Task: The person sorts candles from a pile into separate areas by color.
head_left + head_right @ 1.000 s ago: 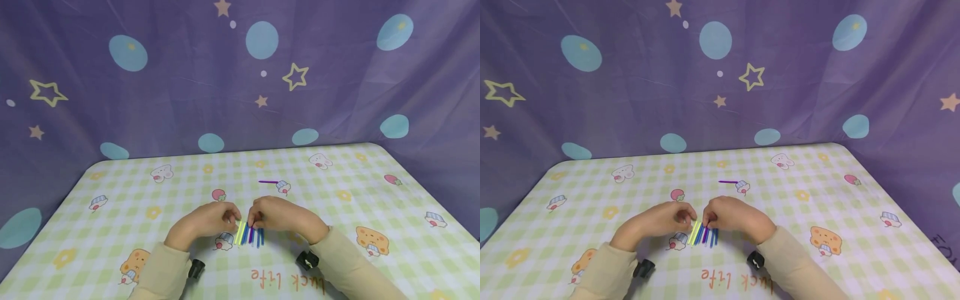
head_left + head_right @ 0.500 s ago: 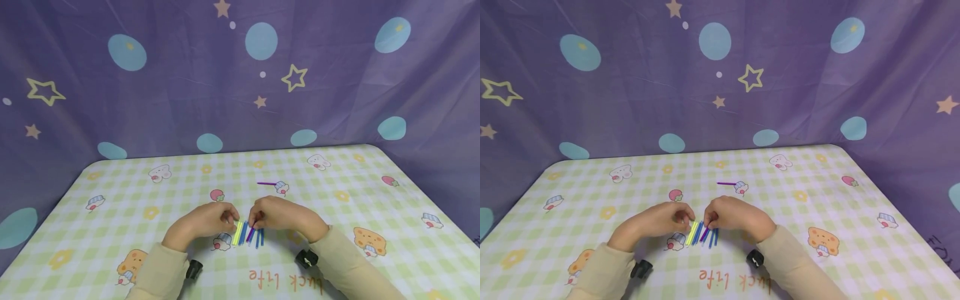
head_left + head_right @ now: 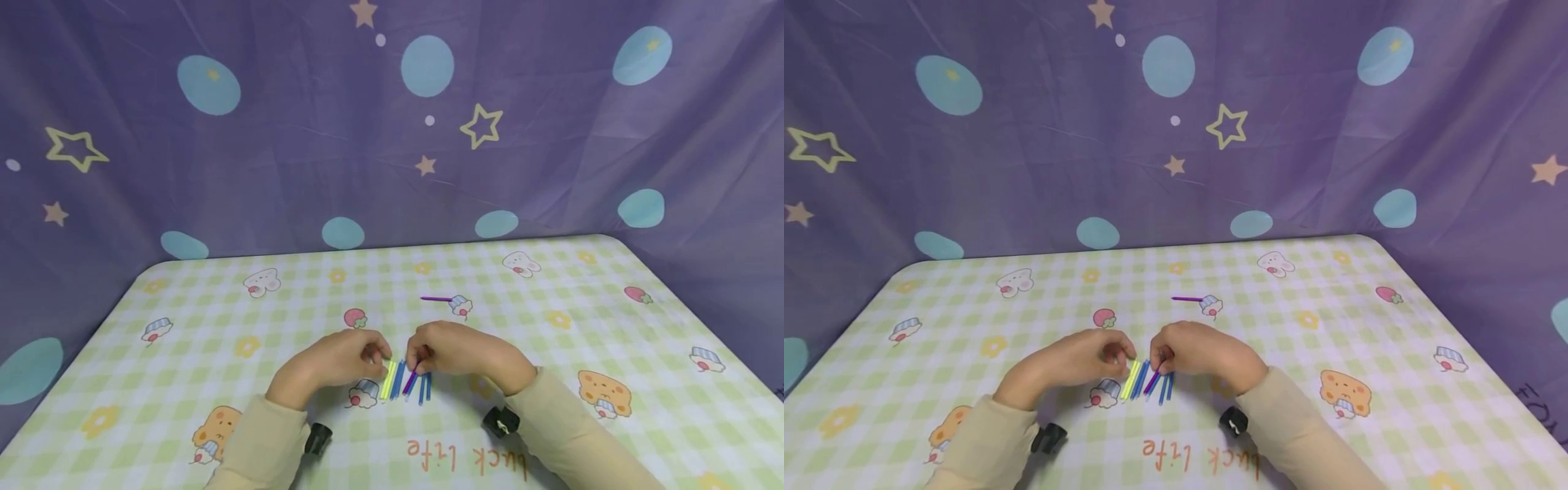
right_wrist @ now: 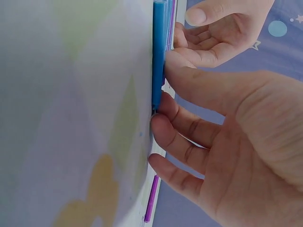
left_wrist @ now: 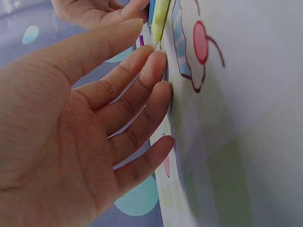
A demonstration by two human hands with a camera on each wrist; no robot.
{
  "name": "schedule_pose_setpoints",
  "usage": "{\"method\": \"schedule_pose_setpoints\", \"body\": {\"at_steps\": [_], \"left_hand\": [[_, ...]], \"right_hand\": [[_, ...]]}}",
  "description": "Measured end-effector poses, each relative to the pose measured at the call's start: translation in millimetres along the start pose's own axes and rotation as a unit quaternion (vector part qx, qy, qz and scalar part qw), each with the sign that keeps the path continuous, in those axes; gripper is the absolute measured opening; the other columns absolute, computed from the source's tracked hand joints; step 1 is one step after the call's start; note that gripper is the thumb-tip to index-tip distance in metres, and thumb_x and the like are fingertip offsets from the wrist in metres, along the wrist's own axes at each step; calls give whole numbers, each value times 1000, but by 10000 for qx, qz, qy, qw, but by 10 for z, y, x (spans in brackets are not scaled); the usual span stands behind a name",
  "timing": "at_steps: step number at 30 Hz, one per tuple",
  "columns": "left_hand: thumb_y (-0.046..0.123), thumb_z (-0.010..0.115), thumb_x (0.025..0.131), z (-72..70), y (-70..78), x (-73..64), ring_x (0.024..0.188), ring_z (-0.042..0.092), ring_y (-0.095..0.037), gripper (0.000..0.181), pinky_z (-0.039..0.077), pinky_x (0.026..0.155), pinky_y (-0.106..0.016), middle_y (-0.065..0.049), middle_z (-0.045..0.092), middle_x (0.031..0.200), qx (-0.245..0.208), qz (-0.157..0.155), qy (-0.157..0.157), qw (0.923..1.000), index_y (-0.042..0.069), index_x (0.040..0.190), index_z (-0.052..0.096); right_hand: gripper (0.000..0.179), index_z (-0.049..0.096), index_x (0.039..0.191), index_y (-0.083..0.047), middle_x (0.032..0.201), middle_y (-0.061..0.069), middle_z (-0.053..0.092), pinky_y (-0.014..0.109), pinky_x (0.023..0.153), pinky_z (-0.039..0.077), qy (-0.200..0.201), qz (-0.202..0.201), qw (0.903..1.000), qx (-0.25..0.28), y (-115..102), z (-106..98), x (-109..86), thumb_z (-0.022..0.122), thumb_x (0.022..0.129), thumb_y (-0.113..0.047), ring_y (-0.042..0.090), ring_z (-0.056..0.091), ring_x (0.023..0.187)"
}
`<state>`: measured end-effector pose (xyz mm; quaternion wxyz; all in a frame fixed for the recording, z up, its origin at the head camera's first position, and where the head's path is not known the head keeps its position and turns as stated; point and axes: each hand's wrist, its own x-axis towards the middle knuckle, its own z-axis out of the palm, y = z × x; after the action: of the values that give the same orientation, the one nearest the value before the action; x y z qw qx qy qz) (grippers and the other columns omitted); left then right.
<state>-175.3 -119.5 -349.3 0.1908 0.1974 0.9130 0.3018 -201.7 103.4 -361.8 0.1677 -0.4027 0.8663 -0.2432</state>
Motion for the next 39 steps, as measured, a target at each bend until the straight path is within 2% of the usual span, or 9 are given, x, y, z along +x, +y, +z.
{"method": "schedule_pose_setpoints", "body": {"at_steps": [15, 23, 39], "left_hand": [[20, 75, 89, 17, 8, -4, 73, 53, -12, 16, 44, 71, -33, 6, 60, 83, 12, -70, -51, 10000, 15, 102, 67], [20, 75, 89, 34, -4, -13, 72, 53, -12, 16, 43, 70, -33, 7, 60, 83, 22, 2, -36, 10000, 14, 103, 67], [20, 74, 90, 9, -2, -4, 71, 53, -12, 15, 44, 70, -33, 6, 60, 82, 33, -32, -22, 10000, 14, 101, 67]], "right_hand": [[16, 65, 81, -17, 76, -8, 49, 23, 67, 42, 33, -63, 9997, -241, -20, 12, -34, 72, 91, -7, 5, 45, 68], [17, 63, 79, -18, 76, -7, 47, 23, 66, 40, 91, -66, 9993, -348, -35, 37, -47, 72, 90, -8, 5, 43, 68], [18, 62, 78, -18, 78, -5, 46, 24, 67, 41, 310, -44, 9989, -362, -40, -9, -31, 71, 91, -7, 6, 43, 71]]}}
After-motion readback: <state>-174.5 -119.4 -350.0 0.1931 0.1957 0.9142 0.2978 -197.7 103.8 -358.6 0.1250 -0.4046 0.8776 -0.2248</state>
